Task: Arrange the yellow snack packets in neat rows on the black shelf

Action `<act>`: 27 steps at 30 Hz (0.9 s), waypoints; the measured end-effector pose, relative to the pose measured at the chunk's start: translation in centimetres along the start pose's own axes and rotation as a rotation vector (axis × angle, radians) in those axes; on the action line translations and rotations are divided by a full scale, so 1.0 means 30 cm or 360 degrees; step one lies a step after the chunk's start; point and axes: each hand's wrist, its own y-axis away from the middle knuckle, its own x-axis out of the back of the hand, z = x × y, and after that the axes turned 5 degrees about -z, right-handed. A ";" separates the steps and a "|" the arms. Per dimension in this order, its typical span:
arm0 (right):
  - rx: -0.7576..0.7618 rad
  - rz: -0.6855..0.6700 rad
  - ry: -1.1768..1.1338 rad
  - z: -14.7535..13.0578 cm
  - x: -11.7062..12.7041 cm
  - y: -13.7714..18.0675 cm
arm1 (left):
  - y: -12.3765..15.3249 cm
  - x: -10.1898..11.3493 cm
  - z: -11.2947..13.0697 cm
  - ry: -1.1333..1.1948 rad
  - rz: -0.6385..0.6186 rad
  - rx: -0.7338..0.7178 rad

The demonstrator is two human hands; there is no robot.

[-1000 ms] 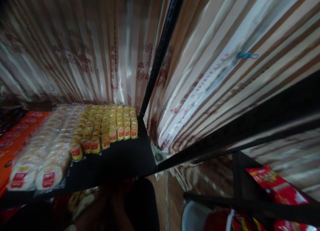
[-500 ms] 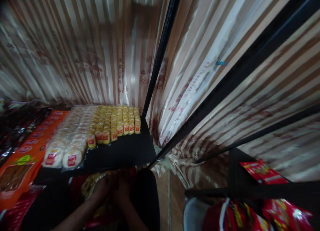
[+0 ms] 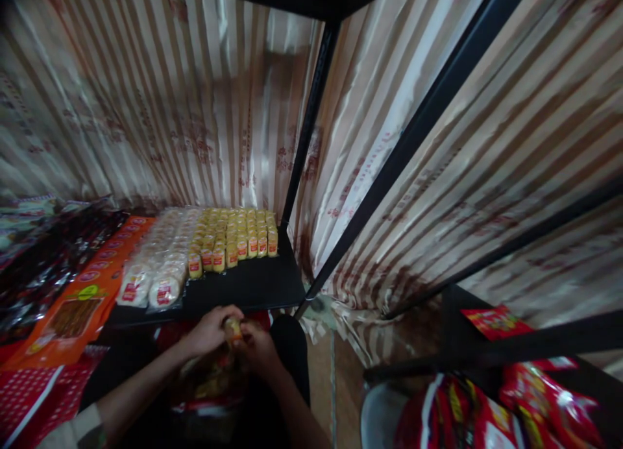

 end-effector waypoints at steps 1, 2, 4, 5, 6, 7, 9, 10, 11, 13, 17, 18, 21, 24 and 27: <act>0.0008 0.0033 -0.0022 -0.020 0.015 -0.006 | -0.013 0.016 0.020 0.0032 0.0026 -0.0023; -0.0006 0.0086 -0.0001 -0.039 0.031 -0.014 | -0.030 0.031 0.039 0.0092 0.0061 -0.0033; -0.0040 0.0228 0.0075 -0.067 0.066 -0.039 | -0.072 0.054 0.072 0.0278 0.0154 -0.0051; -0.0042 0.0301 0.0102 -0.077 0.085 -0.055 | -0.097 0.064 0.086 0.0375 0.0201 -0.0071; -0.0031 0.0373 0.0115 -0.083 0.104 -0.072 | -0.122 0.072 0.099 0.0460 0.0244 -0.0099; -0.0013 0.0442 0.0119 -0.087 0.124 -0.090 | -0.148 0.078 0.111 0.0529 0.0281 -0.0127; 0.0023 0.0576 0.0145 -0.085 0.163 -0.127 | -0.201 0.086 0.129 0.0607 0.0333 -0.0177; 0.0037 0.0637 0.0165 -0.082 0.181 -0.145 | -0.227 0.089 0.136 0.0617 0.0351 -0.0193; 0.0047 0.0683 0.0178 -0.077 0.198 -0.162 | -0.252 0.090 0.142 0.0606 0.0366 -0.0200; 0.0058 0.0730 0.0188 -0.067 0.230 -0.194 | -0.301 0.090 0.152 0.0533 0.0369 -0.0193; 0.0044 0.0875 0.0317 -0.054 0.287 -0.250 | -0.398 0.091 0.175 0.0387 0.0344 -0.0174; 0.0038 0.0928 0.0363 -0.054 0.302 -0.264 | -0.422 0.094 0.183 0.0379 0.0348 -0.0188; 0.0081 0.1087 0.0375 -0.053 0.345 -0.311 | -0.498 0.117 0.211 0.0376 0.0409 -0.0210; 0.0117 0.1213 0.0305 -0.043 0.386 -0.373 | -0.572 0.158 0.240 0.0362 0.0540 -0.0149; 0.0041 0.1173 0.0255 -0.025 0.418 -0.452 | -0.638 0.209 0.269 0.0349 0.0695 -0.0049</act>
